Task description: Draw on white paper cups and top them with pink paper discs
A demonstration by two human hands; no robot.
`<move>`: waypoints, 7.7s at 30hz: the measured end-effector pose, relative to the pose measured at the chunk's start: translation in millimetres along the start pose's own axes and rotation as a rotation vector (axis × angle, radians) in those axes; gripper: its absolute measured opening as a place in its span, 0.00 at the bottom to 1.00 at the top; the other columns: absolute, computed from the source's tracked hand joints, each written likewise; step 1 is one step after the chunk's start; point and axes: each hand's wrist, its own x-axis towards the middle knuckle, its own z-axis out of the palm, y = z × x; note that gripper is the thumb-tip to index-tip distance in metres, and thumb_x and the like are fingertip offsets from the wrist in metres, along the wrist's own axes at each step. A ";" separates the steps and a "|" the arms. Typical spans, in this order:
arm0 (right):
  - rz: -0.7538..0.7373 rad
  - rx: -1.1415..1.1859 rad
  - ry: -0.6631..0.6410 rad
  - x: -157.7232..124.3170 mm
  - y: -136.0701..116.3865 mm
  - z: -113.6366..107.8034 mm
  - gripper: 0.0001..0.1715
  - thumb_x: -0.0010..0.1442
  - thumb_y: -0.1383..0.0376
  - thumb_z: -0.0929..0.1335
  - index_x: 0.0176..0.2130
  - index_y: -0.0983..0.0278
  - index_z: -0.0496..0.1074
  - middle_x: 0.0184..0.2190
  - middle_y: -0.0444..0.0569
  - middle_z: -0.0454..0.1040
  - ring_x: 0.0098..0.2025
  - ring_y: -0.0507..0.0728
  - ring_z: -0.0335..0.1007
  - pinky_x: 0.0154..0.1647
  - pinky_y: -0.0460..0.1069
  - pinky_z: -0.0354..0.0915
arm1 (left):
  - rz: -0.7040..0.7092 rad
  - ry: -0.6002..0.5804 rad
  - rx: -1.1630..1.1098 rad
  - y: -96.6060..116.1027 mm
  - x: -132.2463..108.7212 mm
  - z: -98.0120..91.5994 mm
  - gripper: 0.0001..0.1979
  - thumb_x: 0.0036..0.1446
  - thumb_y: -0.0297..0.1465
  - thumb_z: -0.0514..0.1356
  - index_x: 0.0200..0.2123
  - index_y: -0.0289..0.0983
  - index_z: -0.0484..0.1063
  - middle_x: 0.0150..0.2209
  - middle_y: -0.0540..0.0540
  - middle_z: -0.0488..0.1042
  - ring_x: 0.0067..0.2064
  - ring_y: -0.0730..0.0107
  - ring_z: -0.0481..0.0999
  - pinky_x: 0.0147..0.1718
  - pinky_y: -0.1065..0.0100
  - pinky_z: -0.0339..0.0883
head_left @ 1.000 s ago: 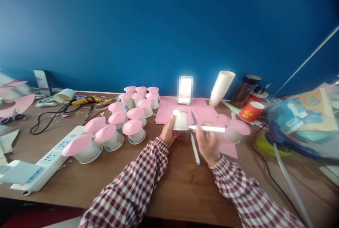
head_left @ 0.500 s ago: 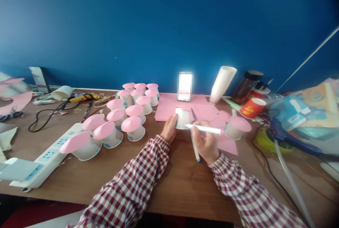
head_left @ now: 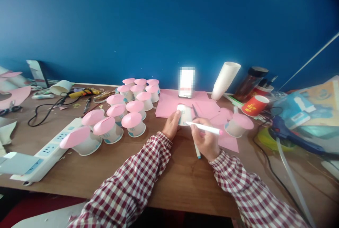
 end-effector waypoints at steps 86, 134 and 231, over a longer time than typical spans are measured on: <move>-0.043 -0.031 -0.004 6.6 -1.3 -0.9 0.05 0.59 0.64 0.67 0.37 0.63 0.70 0.31 0.48 0.74 0.34 0.56 0.71 0.37 0.51 0.69 | 0.194 0.126 0.336 0.2 -2.1 -0.3 0.22 0.57 0.48 0.53 0.34 0.33 0.71 0.27 0.48 0.68 0.30 0.71 0.66 0.29 0.70 0.62; -0.051 -0.050 -0.019 6.9 -0.7 -1.8 0.06 0.60 0.63 0.65 0.36 0.62 0.71 0.31 0.49 0.74 0.35 0.56 0.71 0.38 0.51 0.69 | 0.207 0.133 0.377 -0.3 -1.7 -0.2 0.21 0.57 0.47 0.54 0.36 0.33 0.71 0.28 0.47 0.70 0.31 0.69 0.67 0.30 0.69 0.63; 0.067 -0.002 -0.108 8.1 0.5 1.4 0.04 0.59 0.64 0.67 0.34 0.62 0.70 0.29 0.46 0.75 0.31 0.54 0.72 0.34 0.48 0.68 | 0.279 0.090 0.480 0.4 -4.7 0.4 0.16 0.63 0.40 0.47 0.42 0.34 0.65 0.33 0.47 0.69 0.34 0.71 0.67 0.35 0.69 0.62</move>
